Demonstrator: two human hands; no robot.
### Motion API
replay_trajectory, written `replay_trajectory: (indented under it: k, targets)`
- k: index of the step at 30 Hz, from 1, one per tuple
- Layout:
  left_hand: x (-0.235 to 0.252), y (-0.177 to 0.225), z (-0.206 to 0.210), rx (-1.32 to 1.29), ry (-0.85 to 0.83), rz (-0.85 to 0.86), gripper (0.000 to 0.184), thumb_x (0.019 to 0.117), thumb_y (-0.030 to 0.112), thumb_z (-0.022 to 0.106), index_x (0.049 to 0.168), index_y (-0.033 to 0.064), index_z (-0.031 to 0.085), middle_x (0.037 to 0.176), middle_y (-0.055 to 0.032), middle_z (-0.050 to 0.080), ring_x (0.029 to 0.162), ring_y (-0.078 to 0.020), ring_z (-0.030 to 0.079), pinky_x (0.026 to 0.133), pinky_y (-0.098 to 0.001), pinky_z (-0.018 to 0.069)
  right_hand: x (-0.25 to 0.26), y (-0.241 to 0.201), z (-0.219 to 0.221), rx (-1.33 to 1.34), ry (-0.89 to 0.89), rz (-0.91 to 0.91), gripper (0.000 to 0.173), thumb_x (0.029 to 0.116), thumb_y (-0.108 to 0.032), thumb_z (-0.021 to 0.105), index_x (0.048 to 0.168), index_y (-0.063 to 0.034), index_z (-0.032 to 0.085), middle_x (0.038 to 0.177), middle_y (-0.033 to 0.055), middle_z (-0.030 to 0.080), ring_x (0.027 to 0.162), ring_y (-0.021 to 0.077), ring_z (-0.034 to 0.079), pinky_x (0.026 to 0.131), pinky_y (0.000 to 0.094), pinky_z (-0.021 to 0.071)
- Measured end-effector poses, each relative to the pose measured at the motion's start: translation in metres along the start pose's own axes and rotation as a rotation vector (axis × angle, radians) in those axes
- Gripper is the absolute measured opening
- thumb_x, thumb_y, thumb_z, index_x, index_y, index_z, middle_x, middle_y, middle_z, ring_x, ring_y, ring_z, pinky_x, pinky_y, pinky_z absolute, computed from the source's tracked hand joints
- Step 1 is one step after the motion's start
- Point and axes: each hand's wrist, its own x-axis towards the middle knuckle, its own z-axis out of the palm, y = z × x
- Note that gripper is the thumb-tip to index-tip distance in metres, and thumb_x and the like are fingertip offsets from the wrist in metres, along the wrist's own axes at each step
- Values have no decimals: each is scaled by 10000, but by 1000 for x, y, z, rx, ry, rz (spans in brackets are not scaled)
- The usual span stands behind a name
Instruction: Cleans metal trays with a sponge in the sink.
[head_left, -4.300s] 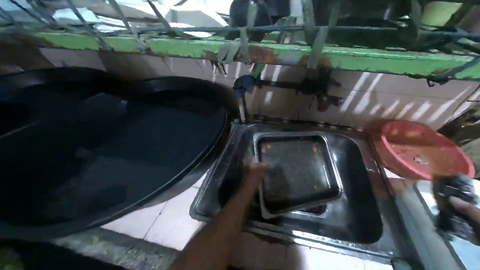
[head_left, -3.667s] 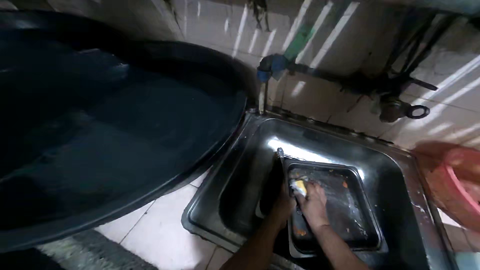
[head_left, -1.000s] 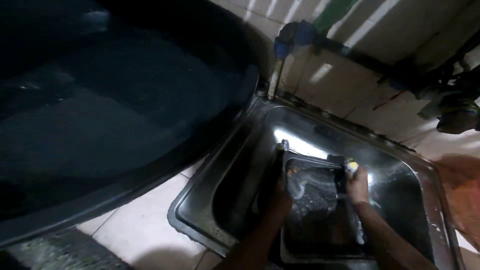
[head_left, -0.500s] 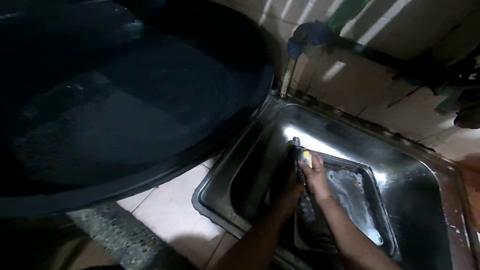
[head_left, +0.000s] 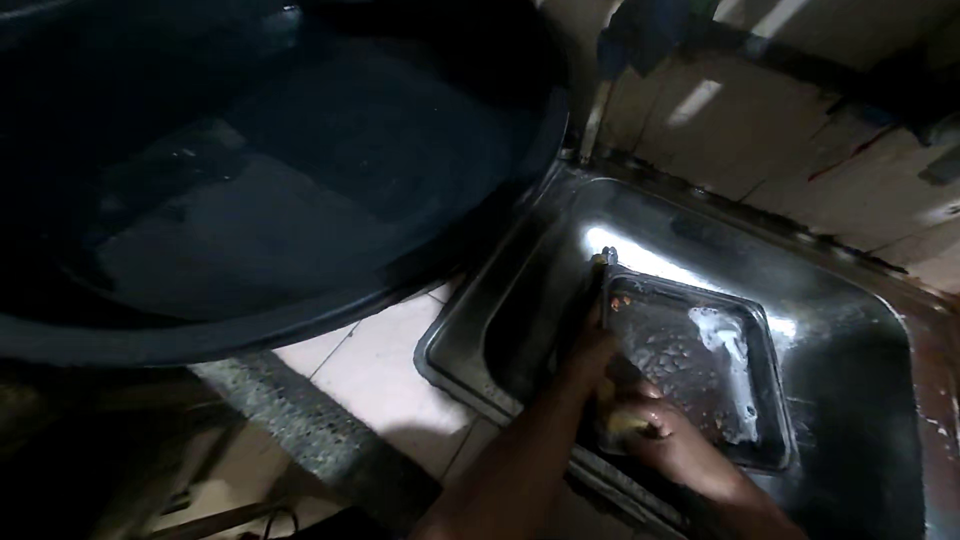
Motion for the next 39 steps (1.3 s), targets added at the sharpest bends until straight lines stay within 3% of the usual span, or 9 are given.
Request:
replay_trajectory:
  k: [4, 11, 17, 22, 24, 27, 32, 36, 39]
  targets:
    - [7, -2, 6, -12, 26, -58, 881, 903, -9, 609, 1632, 326, 243, 1525, -133, 484, 1258, -317, 572, 954, -541, 523, -14, 1, -23, -204, -221, -19, 225, 822, -182, 750, 1041, -145, 789, 1169, 70, 730, 1182, 256, 634, 1019, 490, 499]
    - [8, 6, 13, -69, 60, -68, 852, 903, -79, 597, 1620, 271, 297, 1501, -142, 510, 1235, -308, 579, 954, -507, 514, -80, 55, -112, -209, 5, 933, 466, 901, -92, 765, 1340, -6, 634, 1359, 225, 606, 1228, 301, 608, 1067, 453, 486]
    - [17, -6, 14, -120, 43, -34, 677, 1016, 177, 630, 1615, 228, 317, 1546, -153, 467, 1347, -321, 516, 1066, -536, 461, -3, 7, -17, -402, 20, 452, 316, 894, -140, 708, 1192, -40, 744, 1279, 210, 665, 1259, 376, 593, 1088, 537, 473]
    - [18, -14, 13, -104, 22, 33, 579, 1051, 312, 580, 1587, 244, 372, 1479, -119, 542, 1271, -264, 580, 1030, -503, 500, 97, 31, -36, -631, 214, 267, 227, 952, -142, 707, 1157, -55, 752, 1266, 164, 682, 1263, 355, 591, 1089, 530, 474]
    - [15, -10, 12, -54, 48, -14, 644, 999, 187, 637, 1583, 237, 370, 1441, -146, 557, 1230, -282, 597, 990, -504, 520, 104, 40, -54, -752, 135, 162, 271, 914, -106, 740, 1183, -71, 749, 1276, 154, 679, 1260, 360, 589, 1075, 550, 475]
    - [12, 2, 12, 68, 82, -117, 806, 910, -12, 633, 1606, 248, 319, 1441, -190, 535, 1224, -336, 586, 960, -529, 521, 80, 61, -100, -937, -13, 250, 279, 895, -81, 727, 1170, -117, 762, 1312, 120, 664, 1283, 356, 569, 1084, 567, 456]
    - [12, 4, 11, 127, 88, -115, 789, 938, 7, 626, 1612, 277, 316, 1421, -179, 559, 1199, -321, 603, 955, -515, 523, 35, 90, -177, -1154, -158, 603, 241, 943, -175, 703, 1175, -180, 767, 1378, 41, 634, 1337, 327, 517, 1096, 570, 418]
    - [11, 5, 15, 123, 142, -111, 760, 952, 25, 631, 1607, 277, 339, 1397, -190, 582, 1169, -337, 623, 942, -524, 529, -16, 93, -170, -1101, -167, 622, 376, 946, -217, 670, 1318, -168, 695, 1448, 81, 585, 1393, 351, 466, 1154, 564, 357]
    - [13, 0, 14, 108, 147, -51, 751, 956, 9, 617, 1609, 254, 339, 1419, -182, 573, 1171, -328, 625, 942, -520, 531, -85, 94, -142, -1117, -105, 436, 412, 918, -292, 626, 1285, -115, 691, 1334, 165, 656, 1291, 428, 564, 1054, 628, 436]
